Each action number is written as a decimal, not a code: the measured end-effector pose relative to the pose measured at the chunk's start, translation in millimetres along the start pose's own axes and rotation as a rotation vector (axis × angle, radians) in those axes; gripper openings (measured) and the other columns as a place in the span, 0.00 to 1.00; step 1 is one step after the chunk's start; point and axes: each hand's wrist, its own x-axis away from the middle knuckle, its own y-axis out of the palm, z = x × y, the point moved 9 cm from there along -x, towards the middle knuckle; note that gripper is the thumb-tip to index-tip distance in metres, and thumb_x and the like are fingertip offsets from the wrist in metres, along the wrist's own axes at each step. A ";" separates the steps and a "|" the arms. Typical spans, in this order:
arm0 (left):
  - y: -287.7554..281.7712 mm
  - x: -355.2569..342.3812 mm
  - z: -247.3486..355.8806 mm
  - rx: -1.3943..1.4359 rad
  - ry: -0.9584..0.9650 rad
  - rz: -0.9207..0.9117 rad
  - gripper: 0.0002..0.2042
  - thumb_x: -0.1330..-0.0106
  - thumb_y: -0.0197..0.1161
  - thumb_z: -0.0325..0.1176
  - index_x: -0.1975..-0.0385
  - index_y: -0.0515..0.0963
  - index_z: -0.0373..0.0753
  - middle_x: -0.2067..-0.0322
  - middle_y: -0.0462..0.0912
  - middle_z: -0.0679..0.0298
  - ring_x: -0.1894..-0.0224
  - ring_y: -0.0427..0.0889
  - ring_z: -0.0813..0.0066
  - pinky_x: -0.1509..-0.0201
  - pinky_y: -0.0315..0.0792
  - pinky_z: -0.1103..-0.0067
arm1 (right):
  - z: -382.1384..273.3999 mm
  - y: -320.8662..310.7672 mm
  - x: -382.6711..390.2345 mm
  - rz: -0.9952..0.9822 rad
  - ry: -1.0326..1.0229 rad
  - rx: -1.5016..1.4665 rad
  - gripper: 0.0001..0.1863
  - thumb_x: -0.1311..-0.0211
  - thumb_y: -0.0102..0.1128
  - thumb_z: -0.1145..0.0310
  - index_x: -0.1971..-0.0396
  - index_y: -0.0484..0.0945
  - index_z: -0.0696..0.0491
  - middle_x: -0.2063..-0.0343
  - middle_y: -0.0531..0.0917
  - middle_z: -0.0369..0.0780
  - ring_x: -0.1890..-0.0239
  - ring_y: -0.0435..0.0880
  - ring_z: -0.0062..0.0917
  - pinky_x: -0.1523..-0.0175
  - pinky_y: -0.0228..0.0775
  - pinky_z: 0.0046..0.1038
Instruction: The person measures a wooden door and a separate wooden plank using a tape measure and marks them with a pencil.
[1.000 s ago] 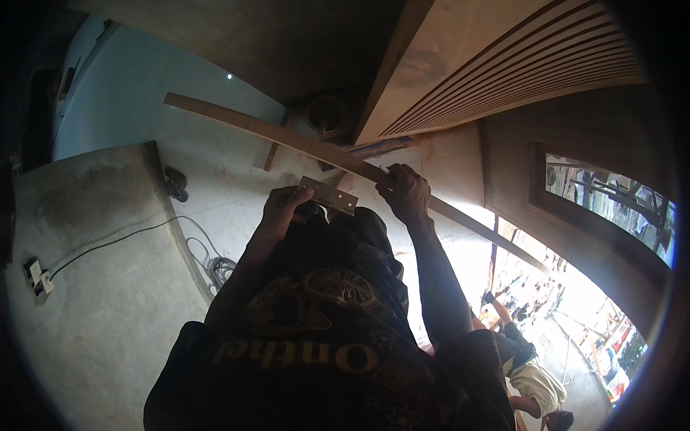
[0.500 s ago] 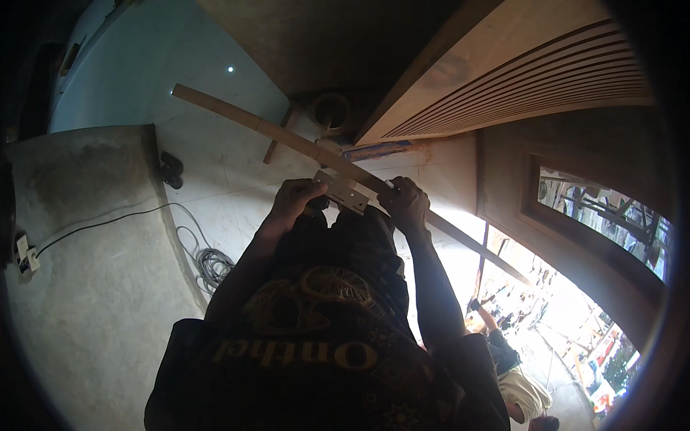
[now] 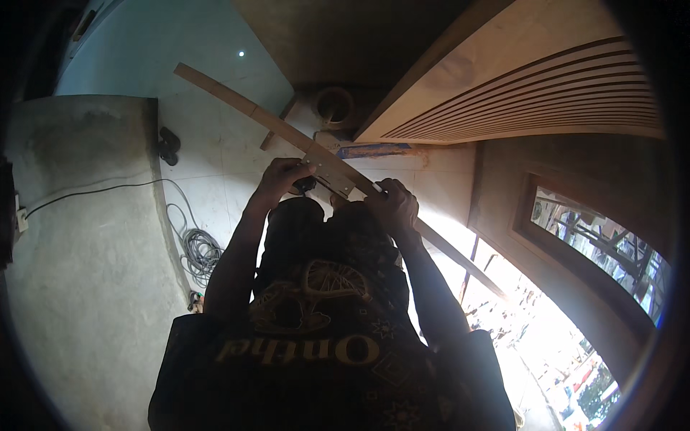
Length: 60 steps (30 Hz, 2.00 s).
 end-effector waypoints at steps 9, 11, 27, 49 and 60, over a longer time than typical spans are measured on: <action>-9.1 -11.2 -10.5 -0.041 -0.048 0.049 0.24 0.37 0.76 0.49 0.58 0.88 0.30 0.69 0.88 0.64 0.64 0.83 0.80 0.56 0.75 0.78 | -1.6 1.4 -0.6 -0.136 -0.015 -0.065 0.22 0.53 0.82 0.58 0.59 0.87 0.53 0.62 0.89 0.43 0.63 0.91 0.41 0.58 0.83 0.41; -7.7 -8.1 -7.4 -0.039 -0.090 0.046 0.23 0.38 0.77 0.48 0.59 0.89 0.30 0.69 0.88 0.64 0.65 0.84 0.80 0.55 0.76 0.79 | 1.6 4.9 0.3 -0.208 -0.010 -0.072 0.26 0.52 0.83 0.57 0.55 0.86 0.55 0.60 0.88 0.44 0.61 0.90 0.42 0.56 0.82 0.41; -1.0 -1.2 8.3 -0.026 -0.150 0.109 0.19 0.37 0.75 0.47 0.62 0.89 0.33 0.70 0.89 0.65 0.65 0.85 0.80 0.58 0.76 0.80 | 1.0 23.7 -37.9 -0.236 -0.062 -0.521 0.11 0.38 0.77 0.69 0.60 0.88 0.58 0.69 0.90 0.43 0.67 0.88 0.21 0.61 0.79 0.28; -4.7 1.5 -8.6 0.038 -0.145 0.140 0.16 0.34 0.74 0.43 0.66 0.89 0.33 0.74 0.86 0.66 0.70 0.81 0.82 0.62 0.72 0.80 | -16.5 16.6 -28.9 -0.174 -0.068 -0.556 0.12 0.42 0.79 0.70 0.60 0.88 0.57 0.68 0.89 0.45 0.66 0.90 0.28 0.60 0.79 0.30; -3.5 5.5 -2.9 0.046 -0.154 0.165 0.16 0.35 0.75 0.42 0.65 0.89 0.31 0.74 0.88 0.63 0.71 0.85 0.79 0.63 0.75 0.80 | -13.5 23.4 -26.6 -0.114 -0.122 -0.512 0.14 0.45 0.81 0.70 0.60 0.89 0.55 0.71 0.87 0.45 0.69 0.89 0.34 0.62 0.78 0.34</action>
